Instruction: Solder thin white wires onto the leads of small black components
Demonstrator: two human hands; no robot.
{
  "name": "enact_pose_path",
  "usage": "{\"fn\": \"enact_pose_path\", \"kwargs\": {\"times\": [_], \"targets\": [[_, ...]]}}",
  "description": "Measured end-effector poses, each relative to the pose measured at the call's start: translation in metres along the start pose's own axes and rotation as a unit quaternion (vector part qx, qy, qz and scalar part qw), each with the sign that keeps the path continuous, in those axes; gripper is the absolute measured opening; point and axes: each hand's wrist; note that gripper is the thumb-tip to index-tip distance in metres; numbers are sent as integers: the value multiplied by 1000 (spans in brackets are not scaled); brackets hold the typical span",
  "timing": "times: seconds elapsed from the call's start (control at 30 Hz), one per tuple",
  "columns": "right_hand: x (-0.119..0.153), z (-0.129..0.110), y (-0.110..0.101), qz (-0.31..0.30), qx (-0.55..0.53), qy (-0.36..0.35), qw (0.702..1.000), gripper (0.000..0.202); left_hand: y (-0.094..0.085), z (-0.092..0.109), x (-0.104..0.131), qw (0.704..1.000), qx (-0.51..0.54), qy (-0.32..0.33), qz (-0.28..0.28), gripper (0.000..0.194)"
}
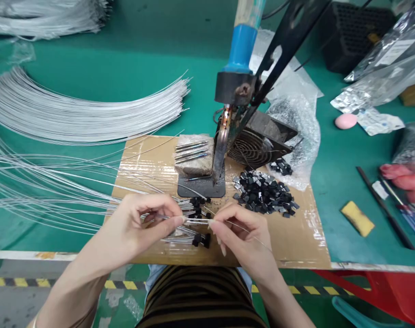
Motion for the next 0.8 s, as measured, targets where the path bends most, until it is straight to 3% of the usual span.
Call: {"fn": "enact_pose_path", "kwargs": {"times": [0.23,0.4,0.6,0.7,0.8], "targets": [[-1,-6,-4,-5,109,-97,989,17,24,14,4,996,-85,15,14,15],[1,-4,-5,4,117,-101,988,17,42,17,0,999,-52,6,-8,23],[0,5,-2,100,-34,-45,993,26,49,15,-8,997,47,-28,62,23],[0,6,-2,86,-138,-19,987,56,50,12,-10,994,64,-39,78,23],[0,6,1,84,-139,4,987,54,50,10,-11,993,74,-40,85,21]]}}
Point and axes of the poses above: each hand's wrist, its own x-axis away from the middle knuckle, its own y-axis out of the palm, z = x × y, and after that the axes turned 4 degrees about y, right-handed
